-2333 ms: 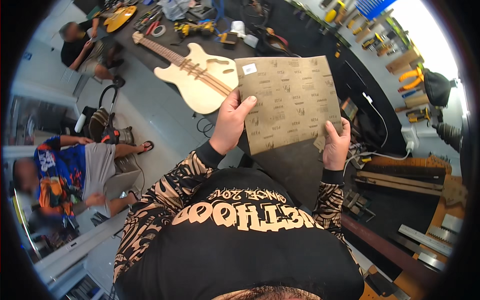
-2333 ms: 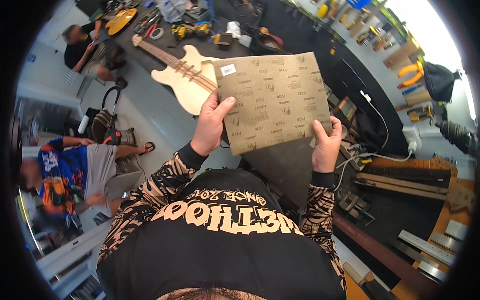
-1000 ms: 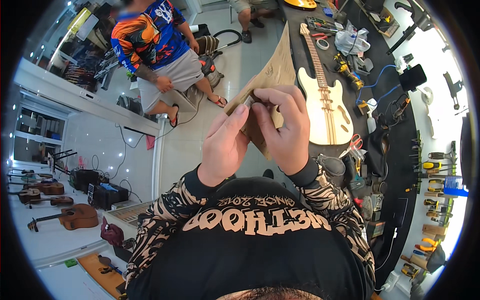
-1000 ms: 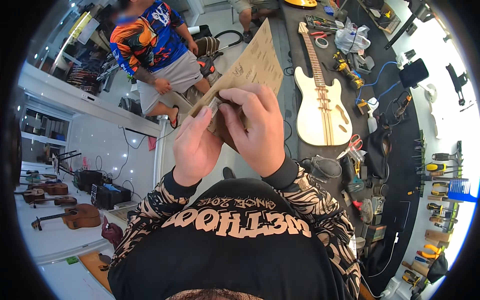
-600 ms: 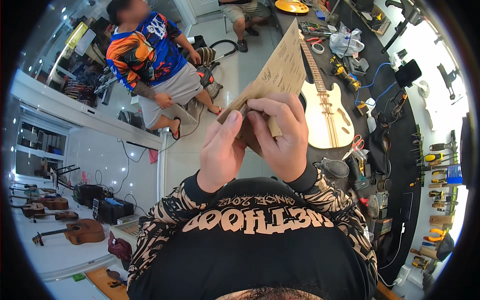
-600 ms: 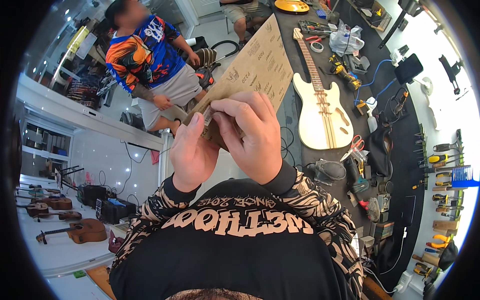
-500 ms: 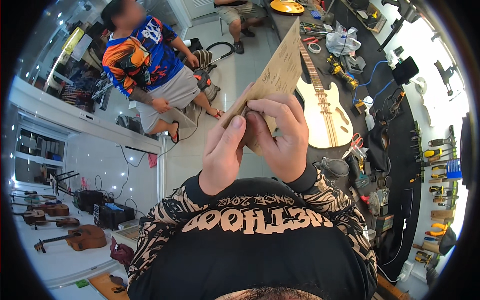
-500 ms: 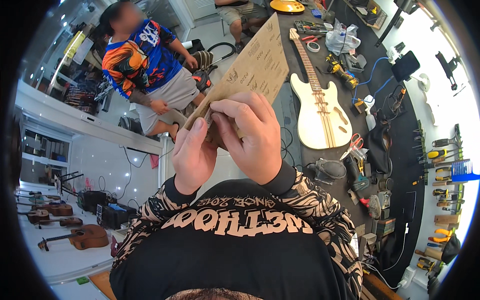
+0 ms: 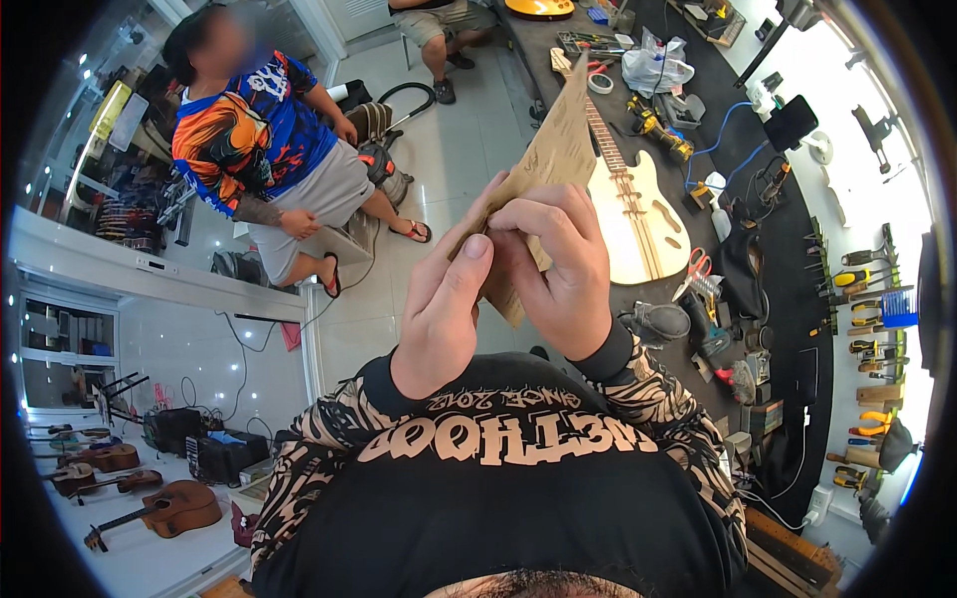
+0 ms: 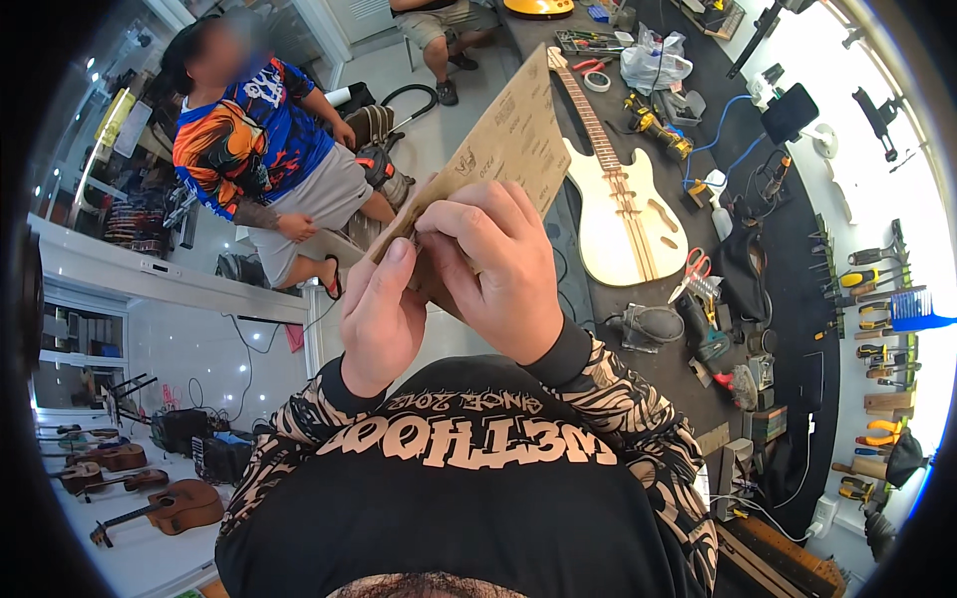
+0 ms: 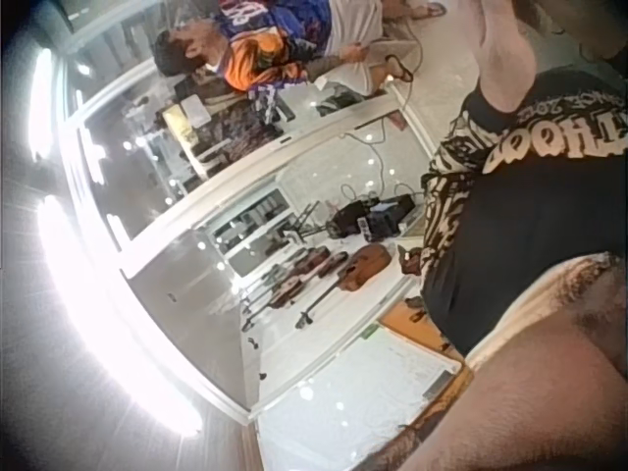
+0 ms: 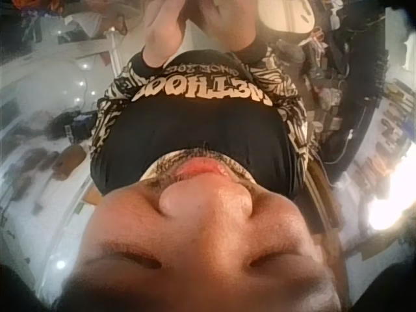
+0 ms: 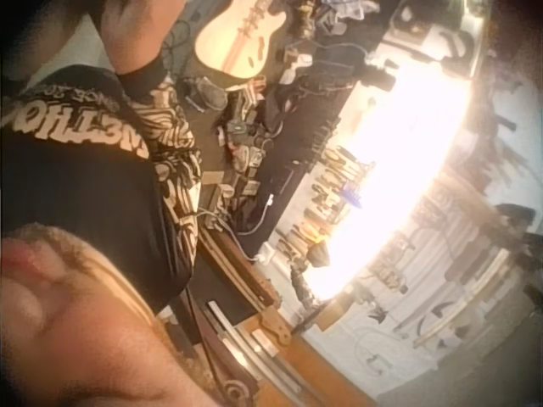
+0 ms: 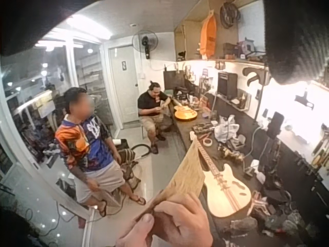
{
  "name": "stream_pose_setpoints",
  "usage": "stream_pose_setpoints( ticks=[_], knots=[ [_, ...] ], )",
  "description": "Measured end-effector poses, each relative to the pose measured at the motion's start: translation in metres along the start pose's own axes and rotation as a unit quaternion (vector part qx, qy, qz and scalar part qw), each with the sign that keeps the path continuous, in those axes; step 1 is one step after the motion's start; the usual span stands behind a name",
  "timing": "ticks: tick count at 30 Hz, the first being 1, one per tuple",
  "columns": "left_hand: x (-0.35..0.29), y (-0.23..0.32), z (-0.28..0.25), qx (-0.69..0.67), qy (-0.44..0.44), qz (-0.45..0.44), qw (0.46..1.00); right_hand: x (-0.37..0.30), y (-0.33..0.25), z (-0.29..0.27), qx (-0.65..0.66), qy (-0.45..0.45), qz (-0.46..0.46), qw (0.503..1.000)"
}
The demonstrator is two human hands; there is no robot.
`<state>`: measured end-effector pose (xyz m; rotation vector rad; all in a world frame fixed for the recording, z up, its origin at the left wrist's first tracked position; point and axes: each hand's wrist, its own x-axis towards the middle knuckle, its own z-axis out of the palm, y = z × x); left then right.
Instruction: The person manipulates a small orbital sander and then folds and prepares a sheet of sandpaper by hand.
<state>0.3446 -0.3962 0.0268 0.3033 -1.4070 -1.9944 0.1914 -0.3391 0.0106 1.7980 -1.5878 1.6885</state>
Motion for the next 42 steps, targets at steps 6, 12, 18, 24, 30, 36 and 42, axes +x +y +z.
stream_pose_setpoints(
  ticks=[6, 12, 18, 24, 30, 36, 42],
  knots=[
    [0.001, 0.000, -0.003, -0.018, 0.002, -0.017, 1.000, -0.001, 0.003, 0.003, -0.007, -0.018, 0.005, 1.000],
    [0.004, -0.003, -0.006, -0.071, -0.008, -0.007, 0.997, -0.006, 0.005, 0.007, -0.036, -0.008, -0.022, 0.999],
    [0.005, -0.012, -0.016, -0.016, -0.064, 0.060, 0.996, 0.001, 0.003, 0.003, 0.004, 0.024, 0.004, 1.000],
    [0.005, -0.005, -0.004, -0.012, -0.039, 0.045, 0.998, 0.001, 0.006, -0.005, -0.010, -0.012, -0.010, 1.000],
    [-0.001, 0.000, 0.002, -0.105, 0.000, -0.044, 0.994, -0.001, 0.002, -0.003, -0.042, -0.035, -0.014, 0.998],
    [-0.003, -0.007, -0.003, -0.127, 0.001, -0.026, 0.992, -0.011, 0.001, 0.003, -0.034, 0.009, -0.010, 0.999],
    [-0.001, -0.002, 0.002, -0.117, 0.022, -0.042, 0.992, -0.005, 0.003, -0.007, -0.113, 0.011, -0.061, 0.992]
  ],
)
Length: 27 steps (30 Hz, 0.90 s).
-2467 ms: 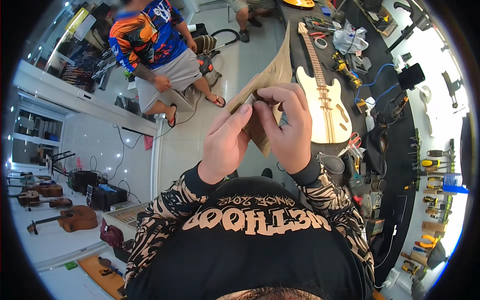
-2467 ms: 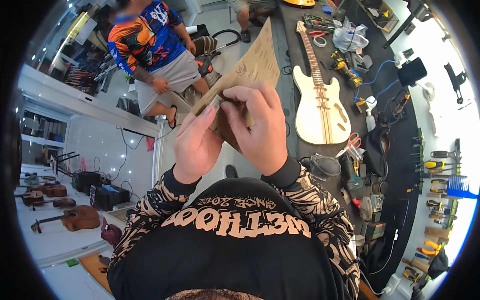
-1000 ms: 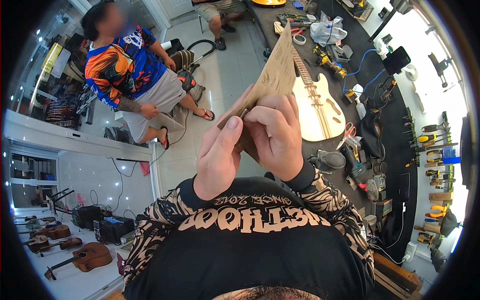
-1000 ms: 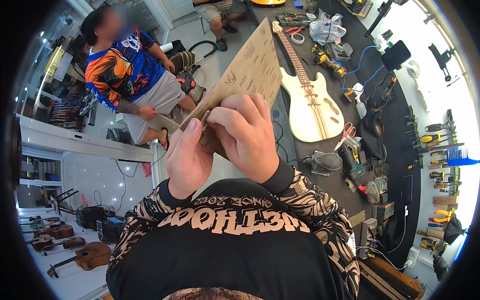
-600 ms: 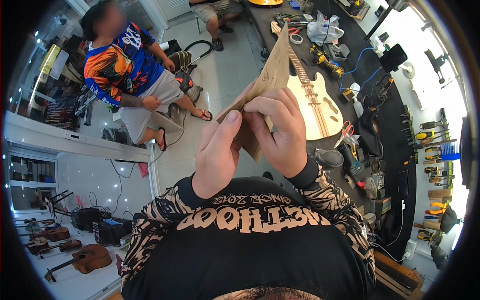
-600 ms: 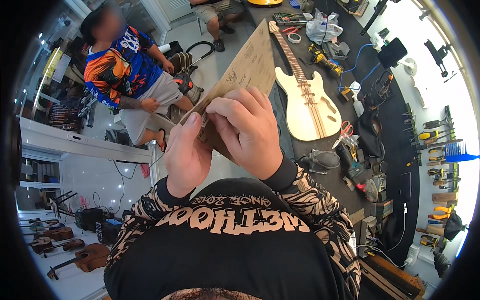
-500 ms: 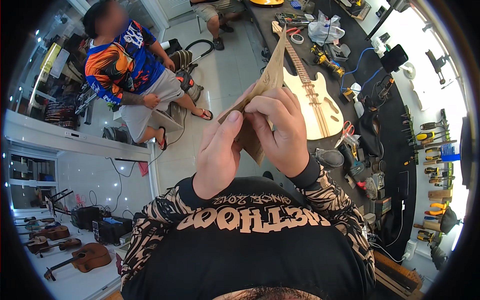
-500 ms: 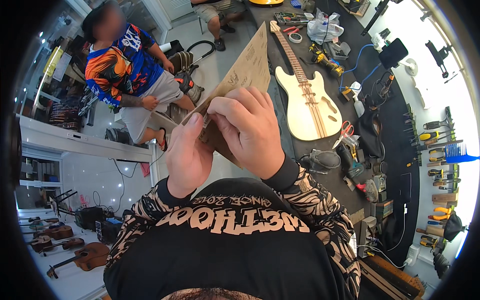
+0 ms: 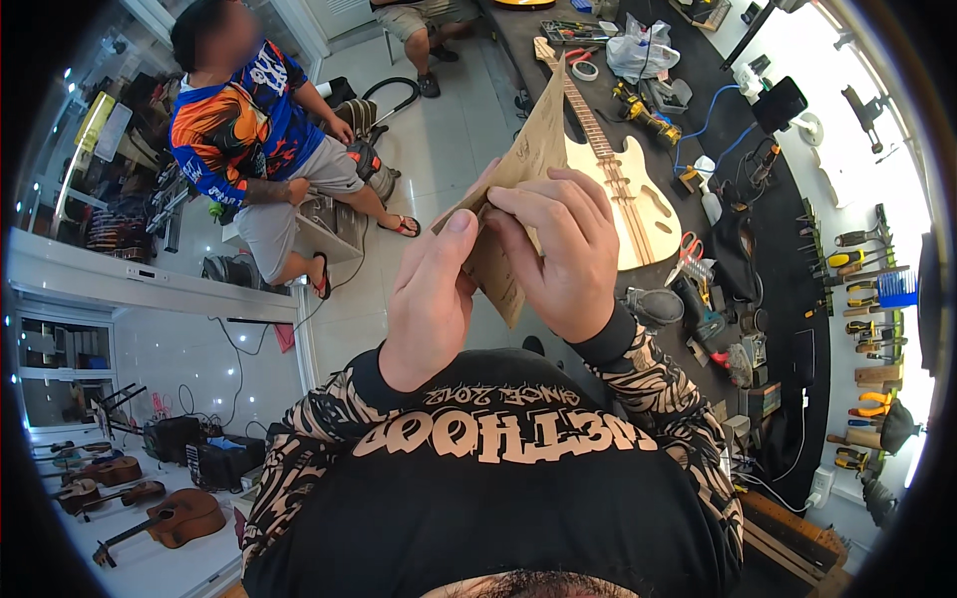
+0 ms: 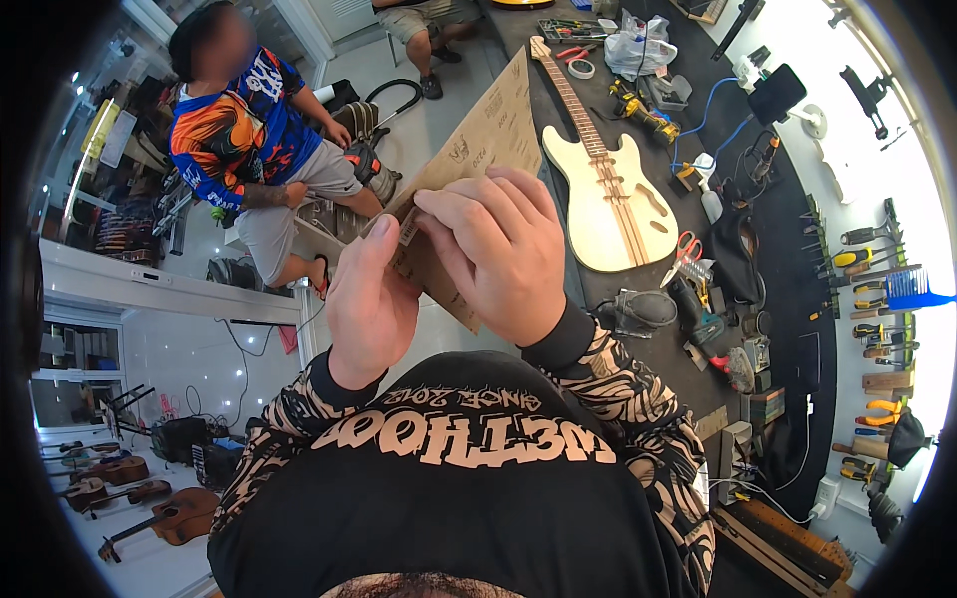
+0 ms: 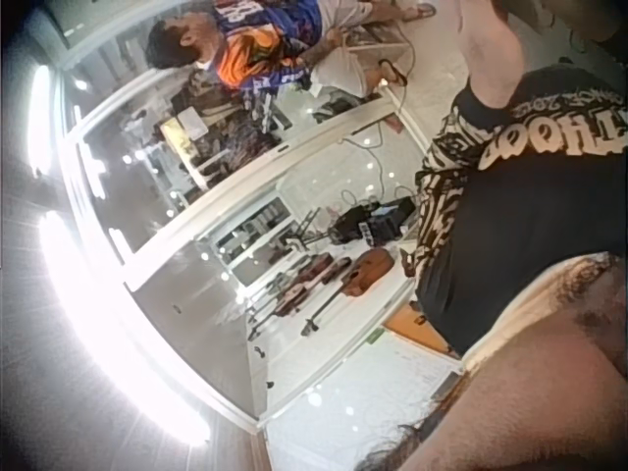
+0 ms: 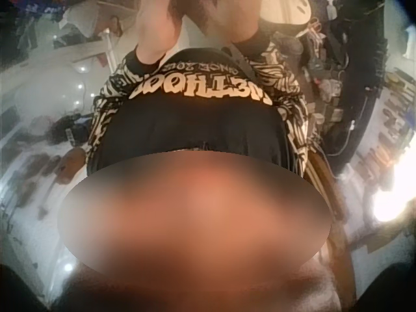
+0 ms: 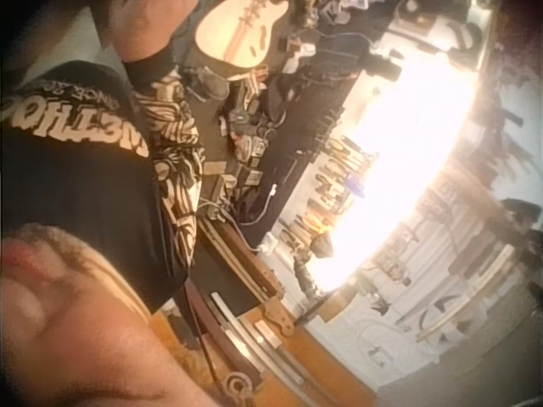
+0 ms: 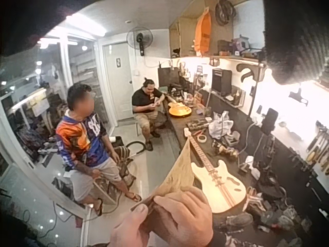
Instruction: The person manipulates a small orbital sander and then folds and prepares a sheet of sandpaper by hand.
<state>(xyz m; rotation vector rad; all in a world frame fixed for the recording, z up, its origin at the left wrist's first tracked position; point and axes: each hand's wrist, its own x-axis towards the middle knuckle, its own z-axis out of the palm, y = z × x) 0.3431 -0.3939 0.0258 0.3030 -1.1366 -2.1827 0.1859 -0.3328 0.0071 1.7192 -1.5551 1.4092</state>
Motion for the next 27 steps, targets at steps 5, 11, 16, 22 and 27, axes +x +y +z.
stream_pose_setpoints(
  ticks=[5, 11, 16, 22, 27],
  knots=[
    [0.000, -0.003, -0.012, 0.078, 0.047, -0.043, 0.995, 0.008, 0.004, -0.011, -0.046, -0.043, -0.056, 0.996],
    [-0.004, -0.006, -0.019, 0.239, 0.007, 0.027, 0.971, 0.010, 0.002, -0.013, -0.107, -0.075, -0.078, 0.988],
    [-0.001, -0.004, -0.016, 0.104, 0.024, -0.036, 0.994, 0.009, 0.000, -0.006, -0.141, -0.081, -0.072, 0.984],
    [0.000, -0.008, -0.013, -0.002, 0.034, -0.028, 0.999, 0.006, -0.001, 0.002, -0.141, -0.070, -0.069, 0.985],
    [0.002, -0.009, -0.013, -0.019, 0.047, -0.031, 0.998, -0.001, 0.000, 0.002, -0.129, -0.080, -0.063, 0.986]
  ],
)
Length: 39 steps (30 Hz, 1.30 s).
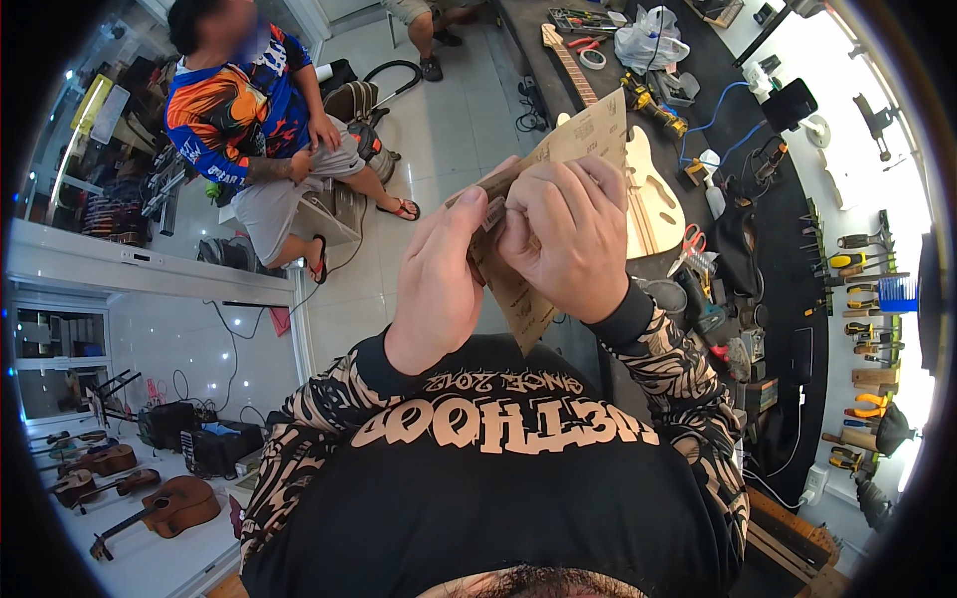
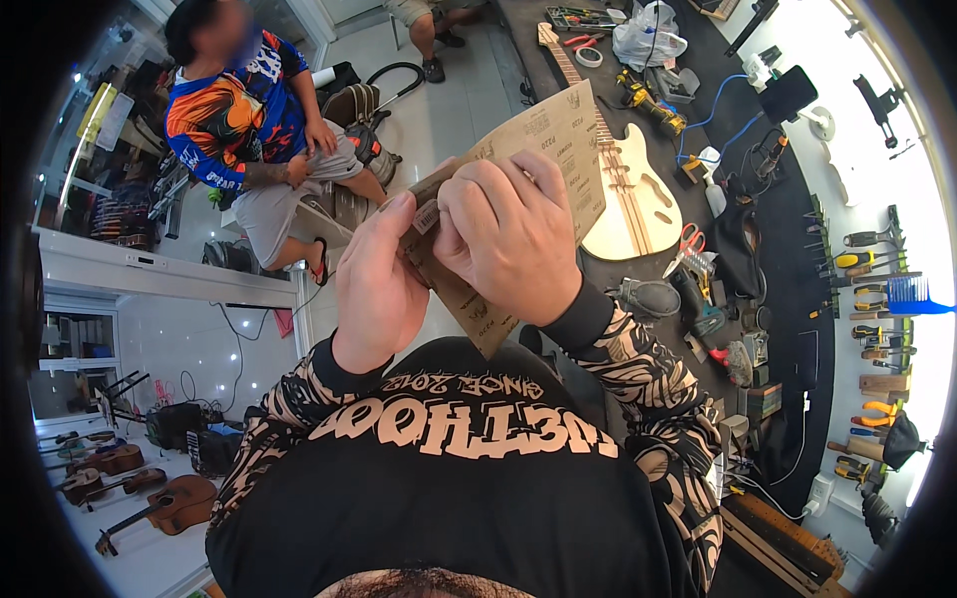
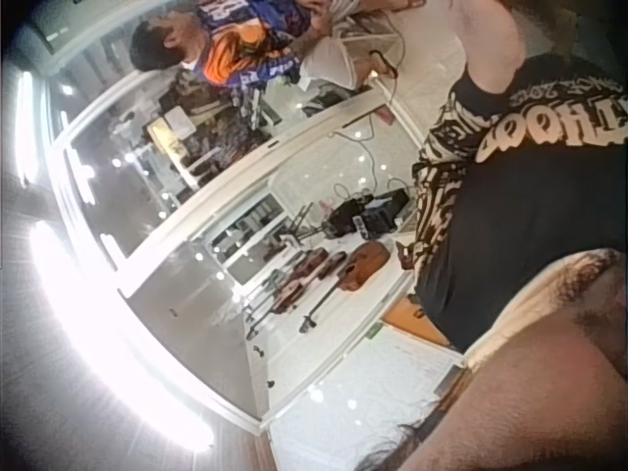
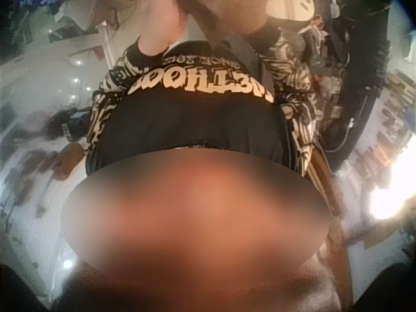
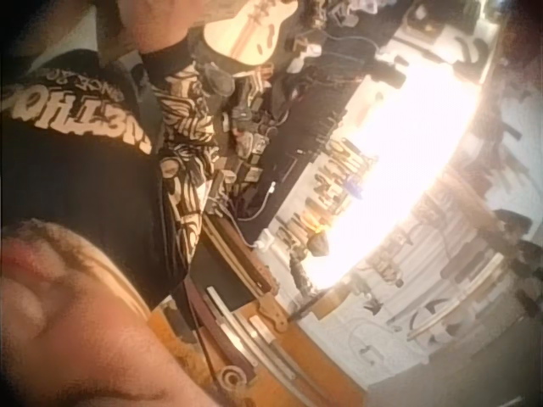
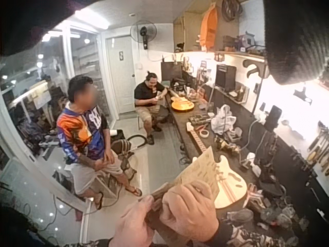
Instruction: The person manipulates a small orbital sander and then folds and prepares a sheet of sandpaper by hand.
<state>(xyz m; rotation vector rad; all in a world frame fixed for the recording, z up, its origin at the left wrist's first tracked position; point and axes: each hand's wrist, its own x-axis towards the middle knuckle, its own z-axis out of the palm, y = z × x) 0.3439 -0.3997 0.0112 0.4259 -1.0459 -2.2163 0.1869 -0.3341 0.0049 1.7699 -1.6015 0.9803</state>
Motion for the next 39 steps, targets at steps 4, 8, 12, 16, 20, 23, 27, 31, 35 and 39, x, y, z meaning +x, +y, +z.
stream_pose_setpoints(
  ticks=[4, 8, 12, 16, 20, 23, 27, 31, 35, 39],
  knots=[
    [0.004, -0.003, -0.006, -0.045, 0.014, -0.005, 0.999, -0.007, 0.005, 0.006, 0.039, 0.027, 0.016, 0.999],
    [0.006, -0.007, -0.009, -0.074, 0.027, -0.006, 0.997, -0.009, 0.004, 0.000, 0.096, 0.045, 0.088, 0.990],
    [0.007, -0.019, -0.024, -0.061, 0.031, -0.013, 0.998, -0.007, 0.004, -0.002, 0.112, 0.031, 0.080, 0.990],
    [0.008, -0.025, -0.024, -0.002, 0.061, 0.011, 0.998, -0.008, 0.007, 0.000, 0.076, 0.025, 0.053, 0.995],
    [0.010, -0.022, -0.015, -0.026, 0.082, -0.024, 0.996, -0.009, 0.001, 0.008, 0.070, 0.029, 0.075, 0.994],
    [0.010, -0.019, 0.000, -0.016, 0.015, 0.037, 0.999, -0.013, -0.004, 0.007, 0.072, 0.023, 0.094, 0.993],
    [0.015, -0.027, -0.008, -0.006, -0.007, 0.033, 0.999, -0.019, -0.006, 0.008, 0.092, 0.013, 0.107, 0.990],
    [0.014, -0.022, -0.002, -0.039, 0.019, 0.012, 0.999, -0.022, -0.008, 0.007, 0.099, 0.009, 0.114, 0.989],
    [0.016, -0.012, -0.007, -0.059, 0.032, 0.034, 0.997, -0.017, -0.018, -0.001, 0.153, -0.027, 0.115, 0.981],
    [0.016, 0.000, -0.020, -0.093, 0.026, 0.007, 0.995, -0.016, -0.020, -0.001, 0.343, 0.008, 0.213, 0.915]
  ],
)
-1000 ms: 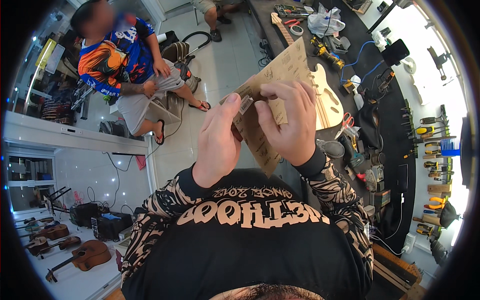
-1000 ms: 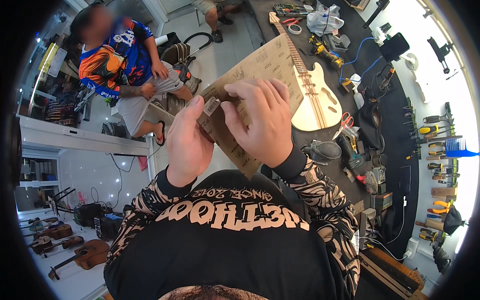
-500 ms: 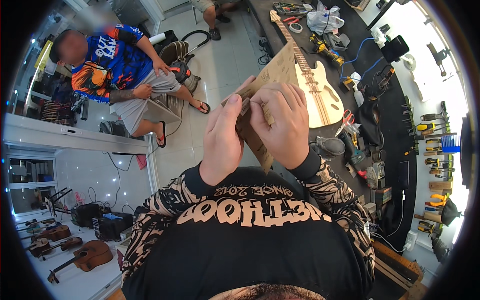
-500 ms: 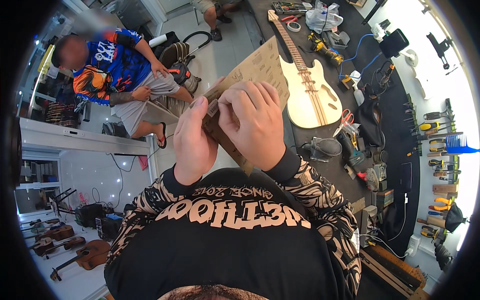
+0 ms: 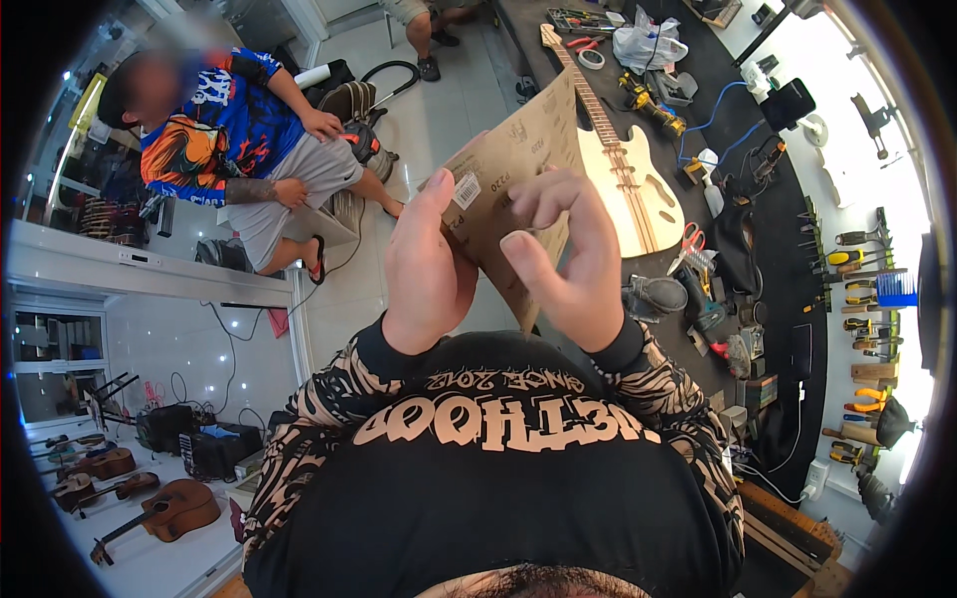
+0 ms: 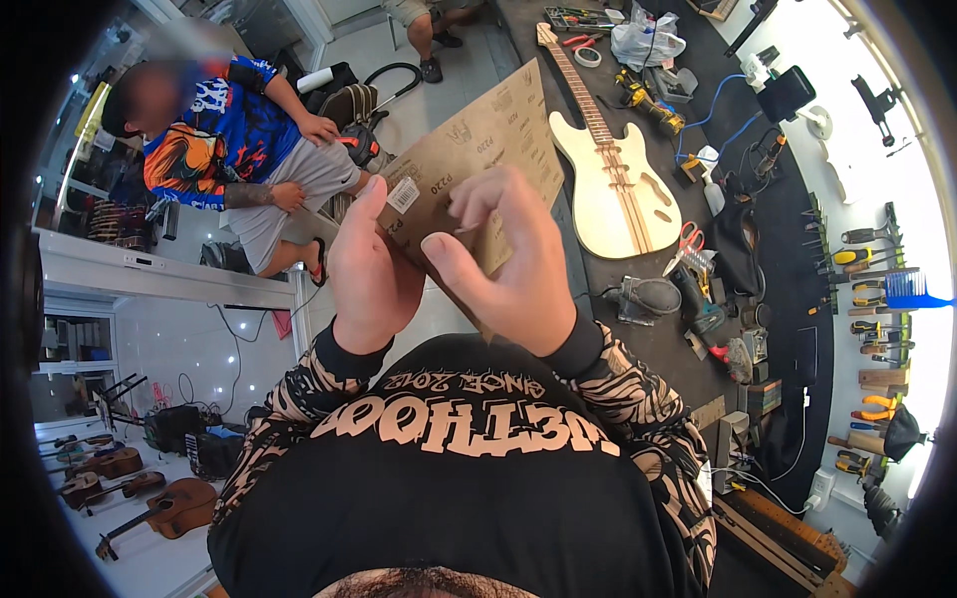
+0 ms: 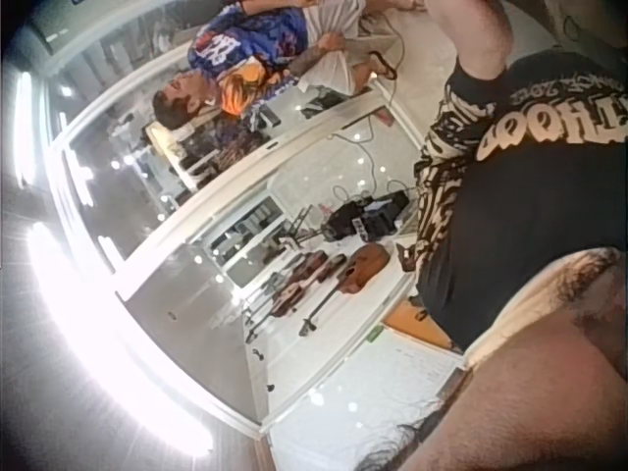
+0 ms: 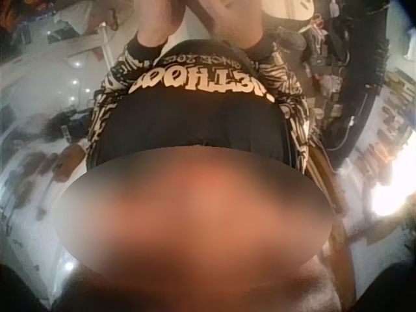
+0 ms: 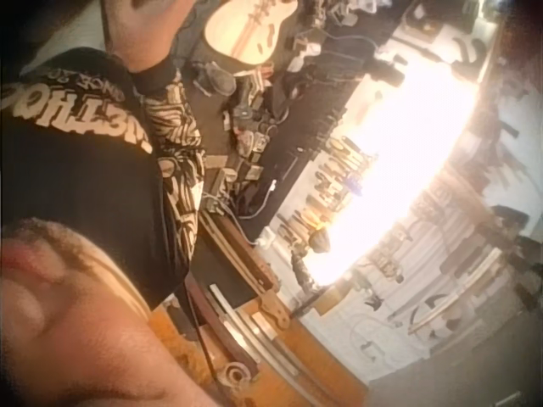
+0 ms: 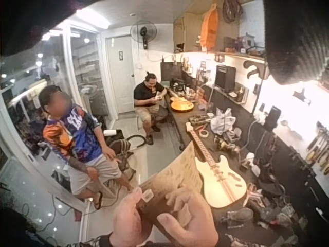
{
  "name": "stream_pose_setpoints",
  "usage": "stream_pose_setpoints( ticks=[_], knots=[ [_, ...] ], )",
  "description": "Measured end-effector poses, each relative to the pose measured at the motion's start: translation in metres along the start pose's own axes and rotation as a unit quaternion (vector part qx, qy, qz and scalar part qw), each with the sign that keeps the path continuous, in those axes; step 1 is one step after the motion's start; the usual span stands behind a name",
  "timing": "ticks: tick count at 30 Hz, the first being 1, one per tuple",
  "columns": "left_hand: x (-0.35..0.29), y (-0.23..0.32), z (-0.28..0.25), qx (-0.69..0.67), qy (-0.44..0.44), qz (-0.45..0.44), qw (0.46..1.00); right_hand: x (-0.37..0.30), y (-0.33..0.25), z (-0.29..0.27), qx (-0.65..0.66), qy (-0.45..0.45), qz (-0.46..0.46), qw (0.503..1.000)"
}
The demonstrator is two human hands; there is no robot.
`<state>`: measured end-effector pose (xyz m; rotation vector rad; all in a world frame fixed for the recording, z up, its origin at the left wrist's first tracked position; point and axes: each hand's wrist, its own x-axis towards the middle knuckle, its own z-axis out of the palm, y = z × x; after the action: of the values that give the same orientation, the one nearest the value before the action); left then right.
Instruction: The person manipulates a small orbital sander and then folds and prepares a sheet of sandpaper by hand.
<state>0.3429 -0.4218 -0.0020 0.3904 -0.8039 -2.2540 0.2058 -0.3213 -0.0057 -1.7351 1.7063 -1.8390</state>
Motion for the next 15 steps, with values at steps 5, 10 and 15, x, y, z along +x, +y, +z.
stream_pose_setpoints(
  ticks=[5, 10, 15],
  knots=[
    [-0.003, 0.021, -0.018, 0.074, -0.056, -0.027, 0.995, 0.012, -0.006, 0.018, 0.182, 0.051, 0.149, 0.971],
    [-0.006, 0.035, -0.039, 0.094, -0.065, 0.009, 0.993, 0.016, 0.004, 0.041, 0.119, -0.005, 0.152, 0.981],
    [-0.006, 0.048, -0.065, 0.098, 0.000, 0.036, 0.995, 0.033, 0.020, 0.052, 0.078, -0.123, 0.124, 0.982]
  ],
)
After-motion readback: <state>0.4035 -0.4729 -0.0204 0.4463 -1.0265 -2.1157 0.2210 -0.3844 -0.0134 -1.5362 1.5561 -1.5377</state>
